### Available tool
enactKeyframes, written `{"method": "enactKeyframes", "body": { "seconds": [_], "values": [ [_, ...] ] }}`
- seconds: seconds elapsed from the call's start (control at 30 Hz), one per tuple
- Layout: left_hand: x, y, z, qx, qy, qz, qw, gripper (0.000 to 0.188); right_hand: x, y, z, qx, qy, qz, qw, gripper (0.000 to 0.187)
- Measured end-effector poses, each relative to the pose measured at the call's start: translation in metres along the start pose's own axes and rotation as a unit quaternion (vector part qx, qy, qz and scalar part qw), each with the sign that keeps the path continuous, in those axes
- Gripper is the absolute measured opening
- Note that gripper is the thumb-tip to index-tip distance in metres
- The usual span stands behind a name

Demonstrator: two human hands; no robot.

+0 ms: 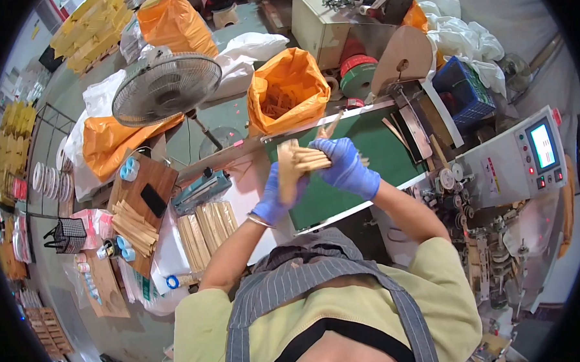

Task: Sorting and grouping incense sticks or skewers at a workstation and feeding them into a grouping machine.

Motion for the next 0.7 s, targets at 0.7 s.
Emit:
{"method": "enactKeyframes", "body": {
  "seconds": [0.7],
  "values": [
    [0.079, -0.058, 0.019, 0.196, -0.268, 0.672, 0.662, 0.037, -0.119, 0.052, -0.081, -0.203, -0.419, 0.363, 0.807, 0.015]
  ]
}}
Point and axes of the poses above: each hand's wrist, its own z-axis towards the middle knuckle, its own y-axis out of the back of the hand, x = y × z, the point moved 5 cm from there along z, towards the middle knuckle, and after that the axes turned 3 degrees about -y, right-handed, at the moved point
